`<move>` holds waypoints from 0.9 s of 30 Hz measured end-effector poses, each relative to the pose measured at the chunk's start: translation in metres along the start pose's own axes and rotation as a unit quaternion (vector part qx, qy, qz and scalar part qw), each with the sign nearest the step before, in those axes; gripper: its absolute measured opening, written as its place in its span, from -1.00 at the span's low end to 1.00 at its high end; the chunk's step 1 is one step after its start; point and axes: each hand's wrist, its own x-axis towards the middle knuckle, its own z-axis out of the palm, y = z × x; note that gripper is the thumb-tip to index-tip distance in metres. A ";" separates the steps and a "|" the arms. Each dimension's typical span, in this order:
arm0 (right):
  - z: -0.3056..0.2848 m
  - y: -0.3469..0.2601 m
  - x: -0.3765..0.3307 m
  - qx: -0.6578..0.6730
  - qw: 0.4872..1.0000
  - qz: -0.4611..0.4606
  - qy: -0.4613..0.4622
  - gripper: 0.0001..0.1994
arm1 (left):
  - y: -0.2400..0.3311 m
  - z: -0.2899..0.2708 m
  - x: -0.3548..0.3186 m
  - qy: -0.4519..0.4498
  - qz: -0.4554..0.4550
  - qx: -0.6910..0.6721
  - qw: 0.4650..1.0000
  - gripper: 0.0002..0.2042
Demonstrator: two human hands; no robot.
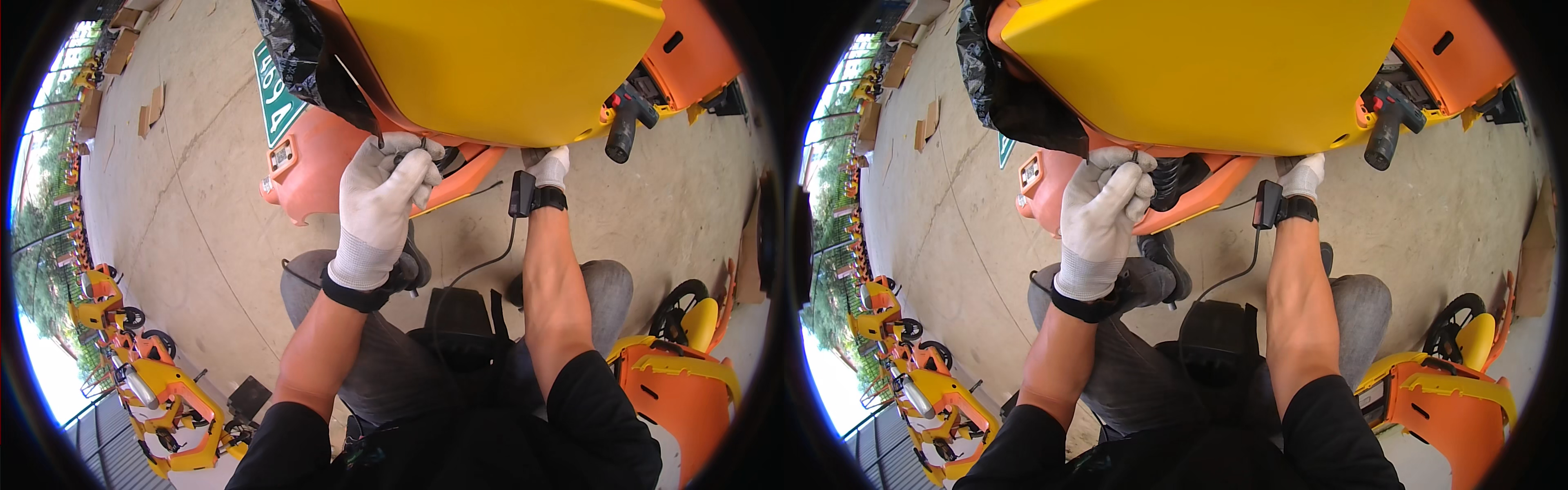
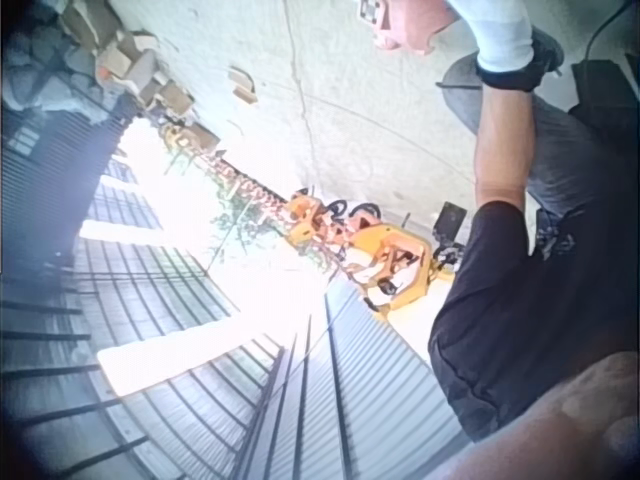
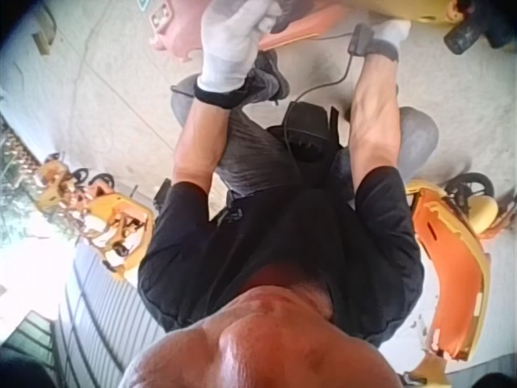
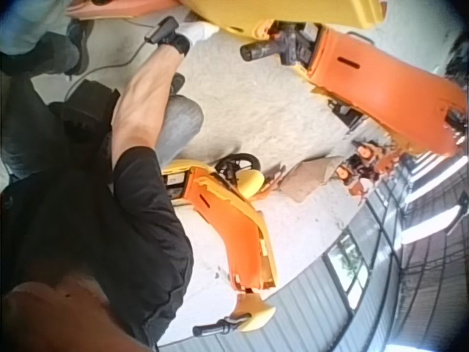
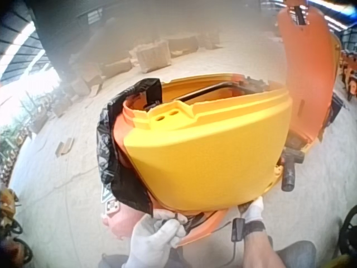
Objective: The person assembles a yellow and orange electric scooter by attaching a black storage box to the rear using a cordless drill. They position the box, insert screws, and tighten them to secure the component.
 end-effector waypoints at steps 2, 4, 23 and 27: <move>0.000 0.000 0.003 0.000 1.000 0.001 -0.003 -0.59 | 0.002 0.005 0.000 0.014 0.005 0.041 0.999 -0.88; -0.003 0.000 0.011 -0.007 1.000 0.003 -0.007 -0.55 | -0.001 0.009 0.001 0.026 0.016 0.056 0.998 -0.88; -0.002 0.001 0.007 0.014 1.000 0.014 -0.002 -0.55 | -0.005 0.018 0.003 0.076 0.086 0.189 0.975 -0.86; -0.004 0.001 0.012 0.005 1.000 0.012 -0.003 -0.49 | -0.003 0.014 0.006 0.073 0.084 0.208 0.972 -0.87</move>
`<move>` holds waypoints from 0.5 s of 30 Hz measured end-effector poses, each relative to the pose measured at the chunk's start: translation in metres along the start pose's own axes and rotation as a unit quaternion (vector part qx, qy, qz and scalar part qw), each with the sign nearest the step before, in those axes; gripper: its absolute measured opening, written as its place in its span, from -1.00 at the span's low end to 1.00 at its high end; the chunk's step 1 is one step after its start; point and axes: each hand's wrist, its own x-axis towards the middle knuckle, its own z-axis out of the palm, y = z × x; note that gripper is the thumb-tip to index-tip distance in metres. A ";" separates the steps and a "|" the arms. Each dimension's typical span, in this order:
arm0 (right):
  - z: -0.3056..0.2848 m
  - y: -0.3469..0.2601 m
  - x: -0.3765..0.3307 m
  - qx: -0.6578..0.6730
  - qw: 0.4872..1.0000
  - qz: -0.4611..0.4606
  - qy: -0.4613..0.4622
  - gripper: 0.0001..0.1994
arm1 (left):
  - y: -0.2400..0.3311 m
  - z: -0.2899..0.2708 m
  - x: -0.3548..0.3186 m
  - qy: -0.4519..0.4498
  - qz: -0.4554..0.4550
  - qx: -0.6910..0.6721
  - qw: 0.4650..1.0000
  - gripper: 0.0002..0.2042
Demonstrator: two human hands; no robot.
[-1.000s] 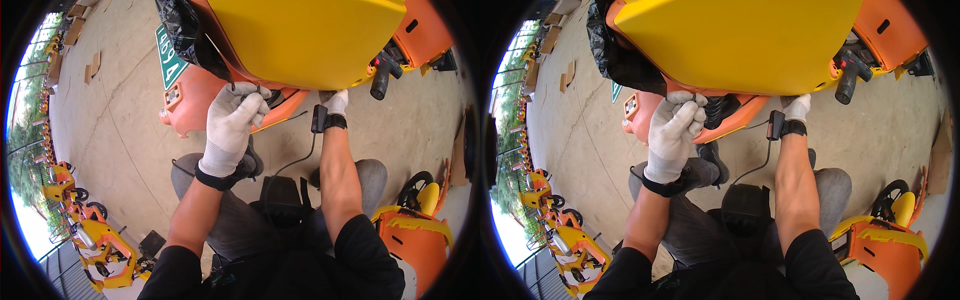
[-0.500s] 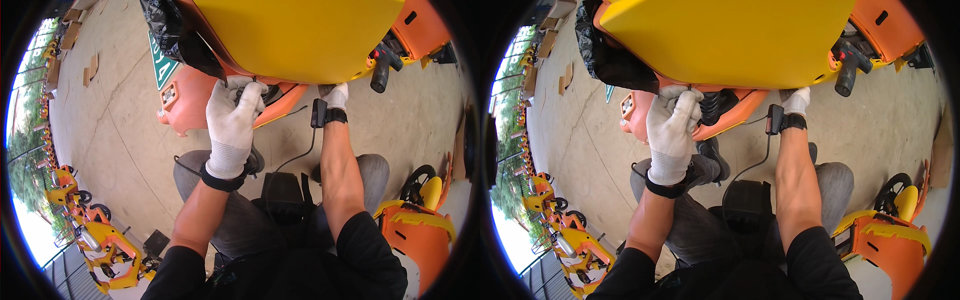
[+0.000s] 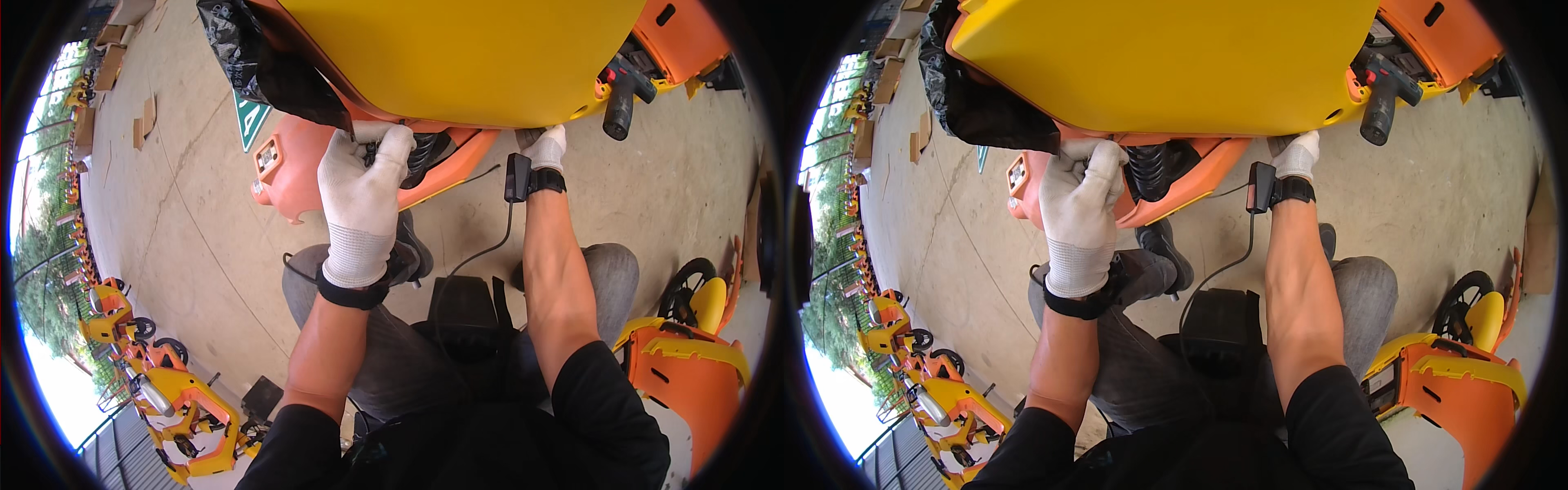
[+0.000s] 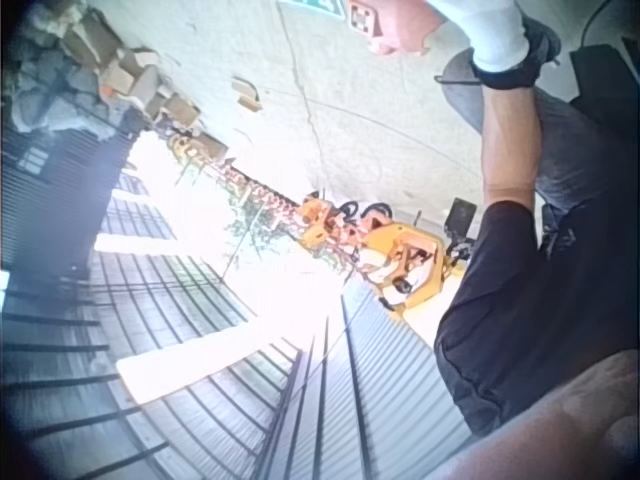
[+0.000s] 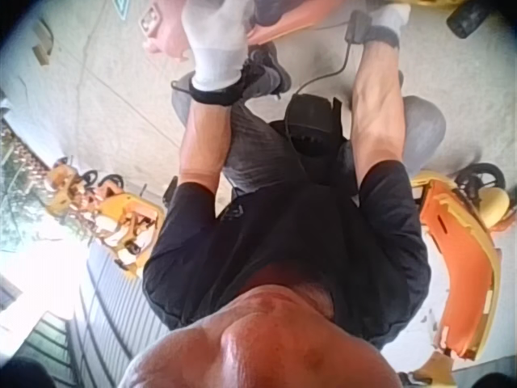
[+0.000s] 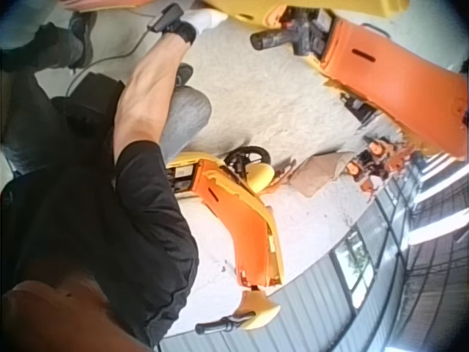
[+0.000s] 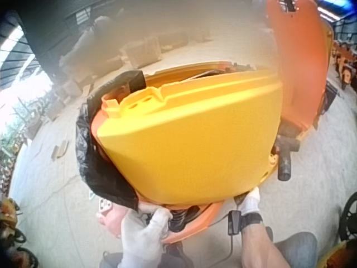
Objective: The person assembles a yellow and orange electric scooter by attaching a black storage box to the rear using a cordless drill. They position the box, insert screws, and tighten them to secure the component.
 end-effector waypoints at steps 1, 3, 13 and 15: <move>0.000 0.000 0.001 -0.003 1.000 -0.002 -0.002 -0.49 | -0.001 -0.001 0.001 -0.006 0.001 -0.003 1.000 -0.87; -0.001 0.001 0.001 -0.002 1.000 -0.008 -0.010 -0.49 | -0.003 -0.002 0.002 -0.001 0.027 0.035 0.999 -0.88; 0.002 -0.001 -0.008 -0.003 1.000 -0.006 -0.001 -0.57 | -0.008 -0.004 0.006 0.021 0.144 0.178 0.973 -0.89; 0.002 -0.002 -0.009 -0.007 1.000 -0.010 0.002 -0.57 | -0.002 -0.004 0.005 0.002 0.055 0.107 0.993 -0.88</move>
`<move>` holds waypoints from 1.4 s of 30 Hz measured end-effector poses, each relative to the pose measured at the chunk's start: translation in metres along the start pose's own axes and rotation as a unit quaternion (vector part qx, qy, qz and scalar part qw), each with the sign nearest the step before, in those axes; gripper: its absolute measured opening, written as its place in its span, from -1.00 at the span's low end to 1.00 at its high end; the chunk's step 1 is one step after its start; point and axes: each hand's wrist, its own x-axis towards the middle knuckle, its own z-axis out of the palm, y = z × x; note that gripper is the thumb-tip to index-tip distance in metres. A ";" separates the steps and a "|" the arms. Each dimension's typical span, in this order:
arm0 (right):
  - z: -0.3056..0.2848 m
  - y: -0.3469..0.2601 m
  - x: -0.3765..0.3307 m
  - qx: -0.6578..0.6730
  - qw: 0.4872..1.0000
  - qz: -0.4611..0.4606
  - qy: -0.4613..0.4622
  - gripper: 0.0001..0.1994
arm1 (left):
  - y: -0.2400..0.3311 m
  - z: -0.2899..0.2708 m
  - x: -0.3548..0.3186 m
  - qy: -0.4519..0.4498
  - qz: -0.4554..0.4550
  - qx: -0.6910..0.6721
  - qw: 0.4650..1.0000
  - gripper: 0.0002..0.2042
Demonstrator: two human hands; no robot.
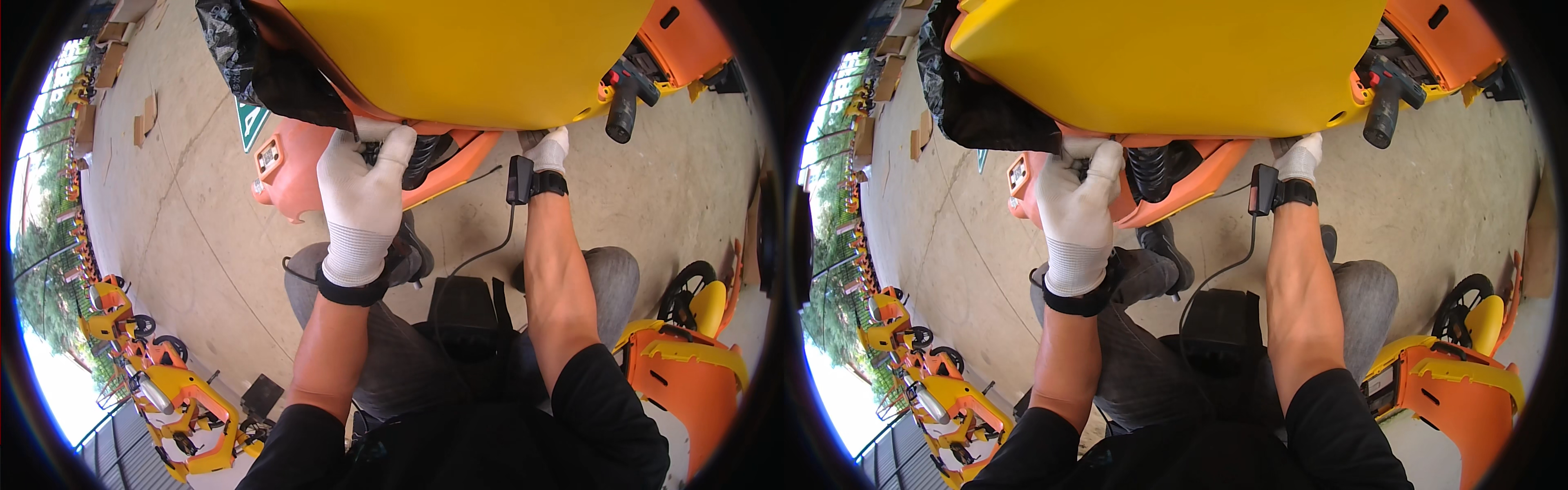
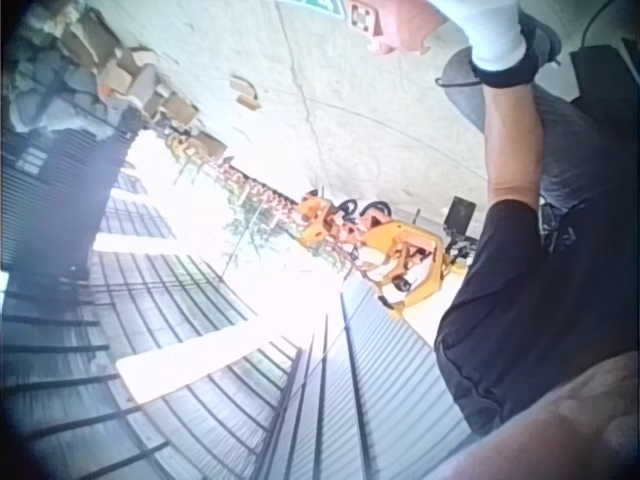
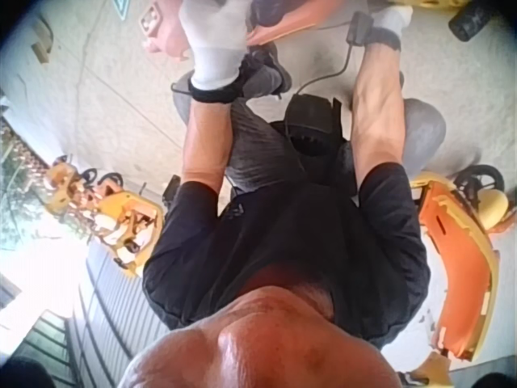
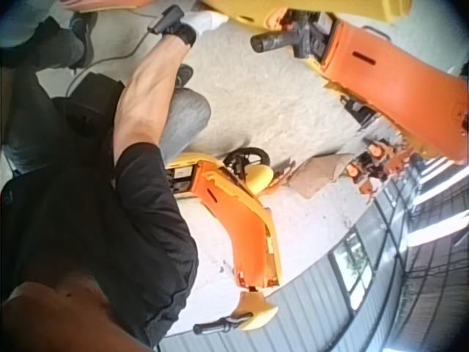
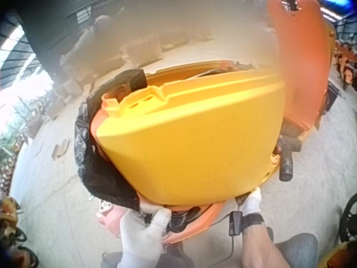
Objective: The person assembles a yellow and orange electric scooter by attaching a black storage box to the rear using a cordless drill. They position the box, insert screws, and tighten them to secure the component.
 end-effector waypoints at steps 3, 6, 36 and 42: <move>0.001 0.001 0.001 0.006 1.000 -0.006 -0.008 -0.57 | 0.000 -0.007 0.003 -0.061 -0.104 -0.146 0.982 -0.86; 0.001 0.002 0.001 0.003 1.000 -0.004 -0.001 -0.54 | -0.003 -0.005 0.003 0.003 0.003 0.011 1.000 -0.87; -0.001 0.002 0.004 0.006 1.000 -0.006 -0.025 -0.62 | -0.011 -0.020 0.009 -0.064 -0.014 -0.011 0.998 -0.83; -0.002 0.002 0.008 0.009 0.999 -0.010 -0.034 -0.56 | -0.011 -0.022 -0.004 -0.164 -0.174 -0.191 0.952 -0.69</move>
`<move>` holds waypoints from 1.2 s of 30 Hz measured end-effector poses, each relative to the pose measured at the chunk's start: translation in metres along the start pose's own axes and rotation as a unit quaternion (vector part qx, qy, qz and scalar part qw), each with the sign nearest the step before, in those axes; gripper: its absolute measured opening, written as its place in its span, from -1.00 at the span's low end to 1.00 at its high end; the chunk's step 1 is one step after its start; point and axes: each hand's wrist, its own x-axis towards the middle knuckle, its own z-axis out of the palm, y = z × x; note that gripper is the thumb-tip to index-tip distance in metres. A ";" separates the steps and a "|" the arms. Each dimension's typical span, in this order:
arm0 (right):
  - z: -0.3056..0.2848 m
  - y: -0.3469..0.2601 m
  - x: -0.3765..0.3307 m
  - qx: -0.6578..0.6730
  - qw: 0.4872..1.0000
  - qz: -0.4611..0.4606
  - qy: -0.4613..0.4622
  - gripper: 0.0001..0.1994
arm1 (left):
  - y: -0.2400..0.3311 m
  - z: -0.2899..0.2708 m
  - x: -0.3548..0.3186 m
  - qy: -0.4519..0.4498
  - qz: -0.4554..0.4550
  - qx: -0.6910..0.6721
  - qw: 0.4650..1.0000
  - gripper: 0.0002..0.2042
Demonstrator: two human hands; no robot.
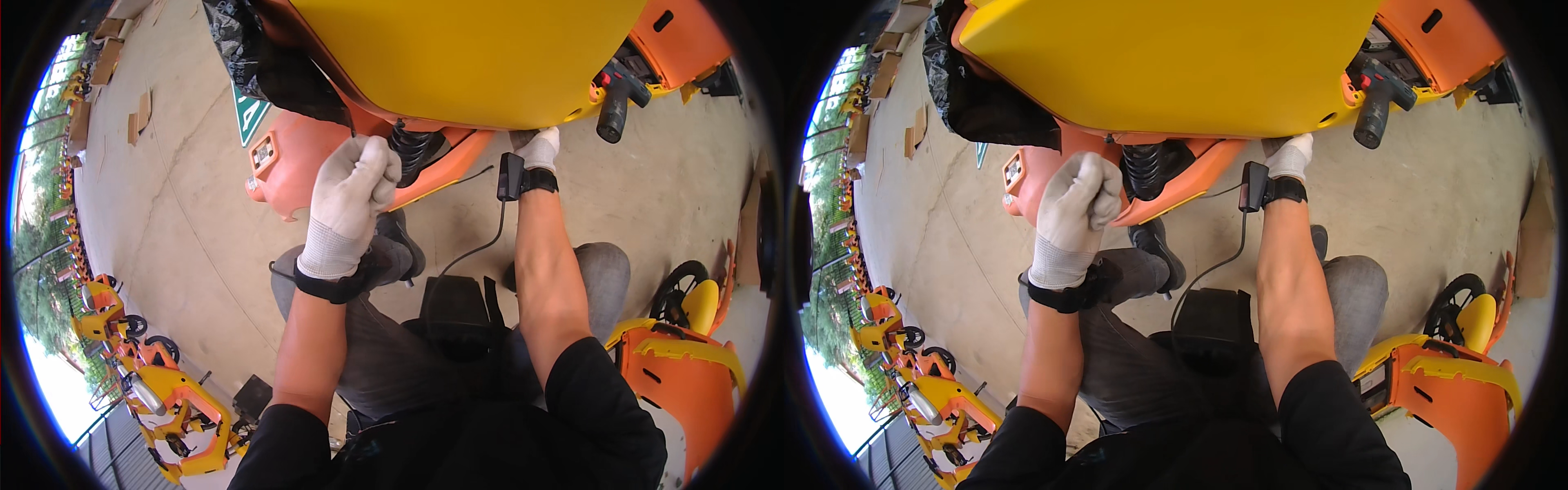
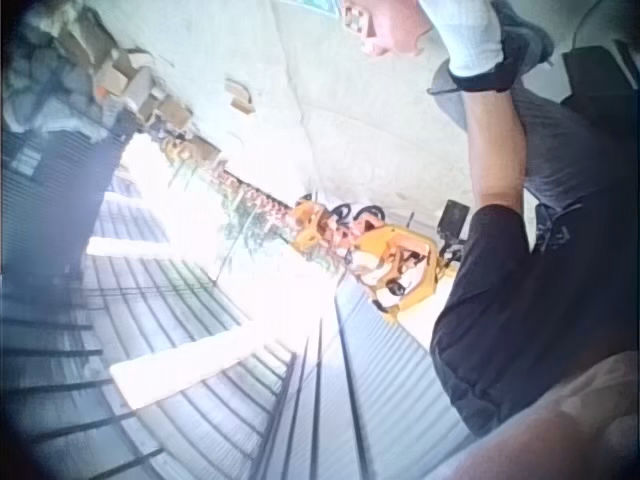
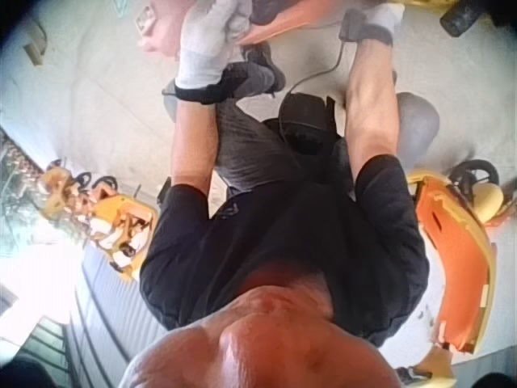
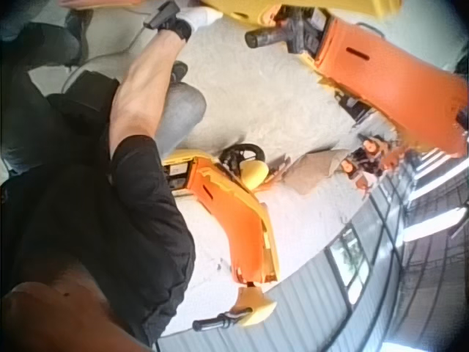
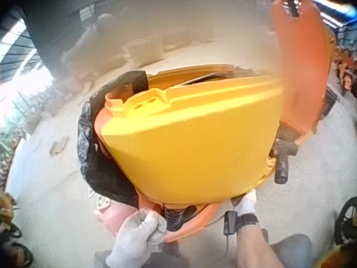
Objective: The person assembles a yellow and orange electric scooter by attaching a black storage box to the rear using a cordless drill. They position the box, insert screws, and tighten them to secure the component.
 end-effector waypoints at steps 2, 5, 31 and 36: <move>-0.003 0.001 0.003 -0.008 1.000 0.007 0.019 -0.52 | -0.017 0.003 0.002 -0.069 -0.091 -0.004 0.993 -0.71; -0.004 0.002 0.011 -0.004 0.998 0.048 0.030 -0.52 | -0.044 0.037 0.013 -0.092 -0.179 -0.039 0.979 -0.81; -0.010 -0.009 0.000 -0.094 0.989 0.061 0.095 -0.53 | -0.091 0.078 0.112 0.026 -0.159 0.080 0.984 -0.93; -0.036 -0.044 -0.003 -0.212 0.961 -0.093 0.150 -0.66 | -0.059 0.074 0.090 0.017 -0.187 -0.026 0.982 -0.90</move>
